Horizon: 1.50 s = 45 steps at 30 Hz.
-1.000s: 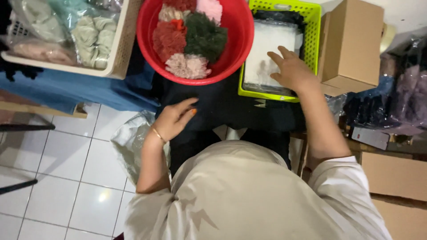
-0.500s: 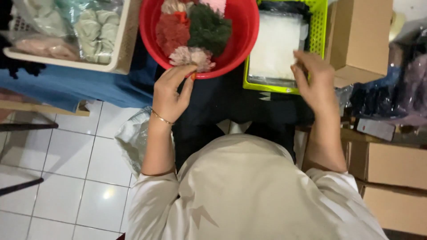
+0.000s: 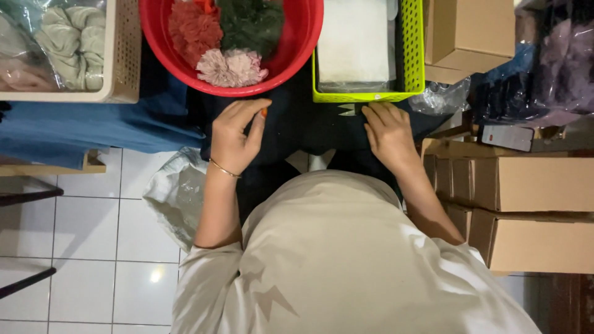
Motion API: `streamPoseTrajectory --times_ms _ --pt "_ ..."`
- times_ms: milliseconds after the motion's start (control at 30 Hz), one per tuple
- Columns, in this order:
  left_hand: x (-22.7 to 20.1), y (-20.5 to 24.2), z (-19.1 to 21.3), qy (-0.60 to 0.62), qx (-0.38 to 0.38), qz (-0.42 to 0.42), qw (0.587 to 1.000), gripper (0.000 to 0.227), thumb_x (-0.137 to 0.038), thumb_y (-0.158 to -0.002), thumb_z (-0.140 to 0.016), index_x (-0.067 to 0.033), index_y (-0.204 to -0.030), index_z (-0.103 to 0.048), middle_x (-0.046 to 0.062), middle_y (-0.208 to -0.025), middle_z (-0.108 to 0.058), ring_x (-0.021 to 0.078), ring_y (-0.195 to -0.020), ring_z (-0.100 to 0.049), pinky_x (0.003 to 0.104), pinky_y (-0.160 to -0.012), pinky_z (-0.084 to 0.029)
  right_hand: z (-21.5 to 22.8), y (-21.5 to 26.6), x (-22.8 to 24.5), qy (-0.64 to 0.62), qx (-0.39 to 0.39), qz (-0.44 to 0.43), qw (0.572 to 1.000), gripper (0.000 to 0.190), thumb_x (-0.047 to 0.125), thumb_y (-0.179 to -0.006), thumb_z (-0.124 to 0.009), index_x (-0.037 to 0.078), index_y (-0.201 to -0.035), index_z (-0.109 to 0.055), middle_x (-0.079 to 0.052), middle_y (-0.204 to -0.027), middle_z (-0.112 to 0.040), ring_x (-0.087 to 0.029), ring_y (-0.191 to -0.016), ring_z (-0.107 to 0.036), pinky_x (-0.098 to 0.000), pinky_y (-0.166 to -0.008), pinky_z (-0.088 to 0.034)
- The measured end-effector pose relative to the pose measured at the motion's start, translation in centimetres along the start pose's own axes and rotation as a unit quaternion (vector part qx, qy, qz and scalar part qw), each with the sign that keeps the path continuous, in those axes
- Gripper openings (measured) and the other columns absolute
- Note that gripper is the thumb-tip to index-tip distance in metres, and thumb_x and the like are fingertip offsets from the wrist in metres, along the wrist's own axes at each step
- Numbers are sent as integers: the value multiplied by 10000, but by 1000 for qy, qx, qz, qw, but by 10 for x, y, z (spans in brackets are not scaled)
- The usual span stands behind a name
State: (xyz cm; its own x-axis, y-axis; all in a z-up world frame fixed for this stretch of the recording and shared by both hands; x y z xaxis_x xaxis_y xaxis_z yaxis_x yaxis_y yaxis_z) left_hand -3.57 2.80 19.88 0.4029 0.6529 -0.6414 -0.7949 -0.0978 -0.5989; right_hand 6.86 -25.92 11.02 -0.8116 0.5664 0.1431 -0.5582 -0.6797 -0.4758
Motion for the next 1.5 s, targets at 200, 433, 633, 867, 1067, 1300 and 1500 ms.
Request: streamPoseTrajectory --times_ms 200,433,633,867,1067,1300,1500 --pt "2 13 -4 -2 21 15 1000 225 73 -949 -625 -15 -1106 -760 155 -985 -759 391 -909 -723 457 -836 -571 -25 2 -8 58 14 0 998 291 161 -1006 -705 55 -1277 -711 -149 -1157 -683 -321 -1141 -607 -425 -906 -467" --pt "12 24 -11 3 28 27 999 218 65 -944 -625 -17 -1096 -757 147 -973 -760 374 -904 -728 437 -821 -575 -35 5 -14 39 28 -25 999 362 325 -999 -726 64 -1249 -710 -107 -1069 -617 -290 -1055 -569 -398 -833 -434" --pt "6 16 -15 -1 36 21 999 211 66 -947 -624 -19 -1086 -758 142 -975 -763 355 -907 -735 423 -822 -581 -48 8 -16 24 19 -20 999 231 237 -1005 -716 72 -1166 -723 -72 -1031 -613 -257 -1011 -587 -367 -828 -435" --pt "8 16 -21 2 40 21 999 216 55 -940 -632 -38 -1083 -765 130 -963 -764 355 -906 -734 424 -818 -580 -47 7 -18 -74 22 -66 995 149 142 -952 -744 106 -1088 -697 -30 -969 -617 -249 -966 -613 -365 -806 -457" --pt "9 8 -8 -5 35 17 999 236 58 -934 -626 -43 -1096 -764 131 -961 -762 359 -909 -730 436 -821 -579 -1 -8 2 -191 -25 -64 979 104 41 -931 -759 82 -1003 -696 -43 -994 -700 -278 -947 -702 -342 -853 -532" --pt "8 -36 46 -89 -34 -38 995 243 99 -915 -668 -9 -1117 -751 197 -1014 -739 430 -981 -704 499 -889 -542 56 -41 -33 -169 -88 -93 977 129 3 -1020 -700 70 -1130 -709 -129 -1043 -757 -372 -985 -727 -442 -864 -559" --pt "55 -103 82 -148 -103 -69 981 215 -4 -994 -531 17 -1124 -702 179 -1097 -744 363 -1008 -710 431 -897 -522 59 -91 -53 -149 -96 -54 983 315 -60 -1090 -550 -44 -1405 -547 -229 -1188 -685 -377 -1035 -669 -451 -903 -515"
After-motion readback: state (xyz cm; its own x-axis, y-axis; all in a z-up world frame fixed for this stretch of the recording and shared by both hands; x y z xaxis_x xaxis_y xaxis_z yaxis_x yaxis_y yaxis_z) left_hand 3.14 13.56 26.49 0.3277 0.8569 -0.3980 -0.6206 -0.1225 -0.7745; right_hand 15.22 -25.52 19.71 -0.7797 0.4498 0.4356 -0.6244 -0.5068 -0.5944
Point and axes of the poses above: each hand's wrist, its own y-axis away from the middle knuckle, its own z-axis out of the back of the hand, x = y × z, the point moved 7 cm from there along -y, towards the middle knuckle
